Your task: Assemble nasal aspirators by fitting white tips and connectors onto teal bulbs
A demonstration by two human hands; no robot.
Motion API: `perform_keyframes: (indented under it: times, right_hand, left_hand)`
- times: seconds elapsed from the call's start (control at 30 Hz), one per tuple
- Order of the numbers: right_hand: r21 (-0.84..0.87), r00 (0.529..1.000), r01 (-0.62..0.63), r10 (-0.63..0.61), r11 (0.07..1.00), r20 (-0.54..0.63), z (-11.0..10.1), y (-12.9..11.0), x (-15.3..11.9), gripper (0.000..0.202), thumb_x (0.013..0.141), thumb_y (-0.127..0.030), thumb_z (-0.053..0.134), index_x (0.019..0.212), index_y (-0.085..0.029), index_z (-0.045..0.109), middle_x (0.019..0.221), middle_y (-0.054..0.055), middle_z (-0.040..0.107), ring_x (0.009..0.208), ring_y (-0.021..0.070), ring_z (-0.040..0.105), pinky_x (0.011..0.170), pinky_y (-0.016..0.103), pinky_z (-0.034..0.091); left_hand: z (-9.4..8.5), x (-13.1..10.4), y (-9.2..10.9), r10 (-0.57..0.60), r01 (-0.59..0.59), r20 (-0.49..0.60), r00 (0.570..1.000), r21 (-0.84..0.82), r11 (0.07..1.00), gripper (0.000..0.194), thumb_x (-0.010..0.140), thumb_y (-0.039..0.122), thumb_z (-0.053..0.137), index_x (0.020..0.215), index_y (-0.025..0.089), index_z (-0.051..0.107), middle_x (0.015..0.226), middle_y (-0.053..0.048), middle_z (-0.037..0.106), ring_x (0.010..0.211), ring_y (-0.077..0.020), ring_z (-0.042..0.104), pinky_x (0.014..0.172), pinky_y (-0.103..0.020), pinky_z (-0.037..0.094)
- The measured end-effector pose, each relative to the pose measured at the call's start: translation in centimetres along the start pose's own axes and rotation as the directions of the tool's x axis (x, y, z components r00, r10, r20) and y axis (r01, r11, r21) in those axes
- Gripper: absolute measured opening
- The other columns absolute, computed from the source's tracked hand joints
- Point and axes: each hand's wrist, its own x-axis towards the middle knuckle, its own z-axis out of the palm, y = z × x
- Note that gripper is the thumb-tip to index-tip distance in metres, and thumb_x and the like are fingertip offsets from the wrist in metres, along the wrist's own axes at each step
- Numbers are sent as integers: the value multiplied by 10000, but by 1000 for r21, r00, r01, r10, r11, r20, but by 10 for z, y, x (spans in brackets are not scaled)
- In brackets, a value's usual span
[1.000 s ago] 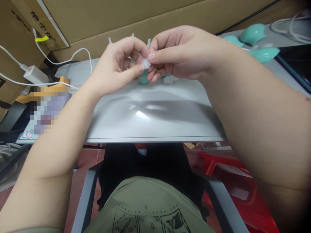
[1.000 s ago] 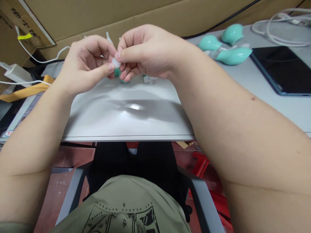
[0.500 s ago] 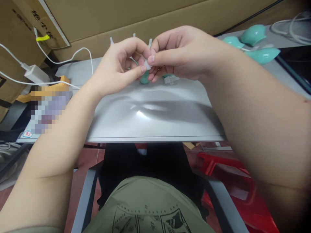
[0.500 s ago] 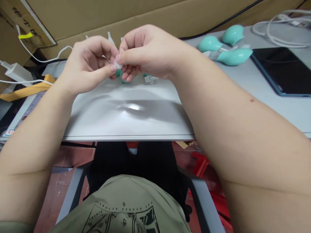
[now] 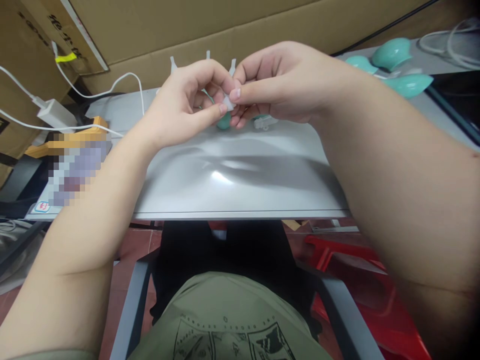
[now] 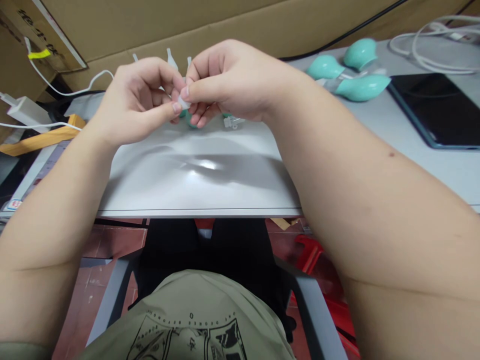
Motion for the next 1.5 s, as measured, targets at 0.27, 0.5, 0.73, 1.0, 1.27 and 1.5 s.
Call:
perform_keyframes:
  times: [0.27,0.5,0.73,1.0,1.27,1.5]
  right_hand:
    - [-19,999,-23,23,1000,30,0,-2,-2,235,1065,-225,948,964,-148,750,889,28,809,778,130,835,764,194,745]
    - [-87,996,-24,31,996,80,-2,0,0,170,1126,-100,823,980,-129,742,891,-18,816,786,76,847,770,133,717]
    - [-92,989,10,4,996,150,-9,10,2,87,1113,-139,797,1043,-128,747,995,-14,843,841,80,857,824,163,721]
    - [-55,982,19,-9,998,186,-12,10,2,262,1063,-293,971,1047,-131,767,1005,5,846,823,102,852,801,174,731]
    - [-11,980,9,-6,1000,198,-10,10,4,238,1090,-194,943,1025,-118,727,937,4,818,761,90,833,748,160,714]
    - [-78,978,-44,59,996,201,-11,7,3,172,1161,-167,822,1065,-94,699,932,-59,820,784,44,829,811,131,675]
  left_hand:
    - [1,-1,5,-6,6,24,1000,7,1000,175,931,352,983,1006,283,840,1006,-50,781,896,-253,752,746,-403,576]
    - [-2,-4,7,-54,53,77,996,25,998,253,952,422,1034,1032,287,835,1052,-54,829,931,-248,771,773,-386,594]
    - [-4,-4,4,-70,67,102,992,30,997,301,935,462,1061,1024,280,838,1075,-49,837,948,-249,806,726,-353,565]
    - [-2,-5,2,-58,63,84,995,-63,996,277,891,373,1107,1023,273,884,1021,-47,821,921,-248,783,696,-366,542]
    - [0,-5,8,-70,79,80,994,-114,990,394,876,455,1174,1020,248,872,1024,-46,843,944,-240,804,706,-358,565]
    - [1,-5,11,-75,89,97,992,-152,984,376,887,444,1176,1015,251,880,1021,-25,864,989,-241,866,825,-351,651]
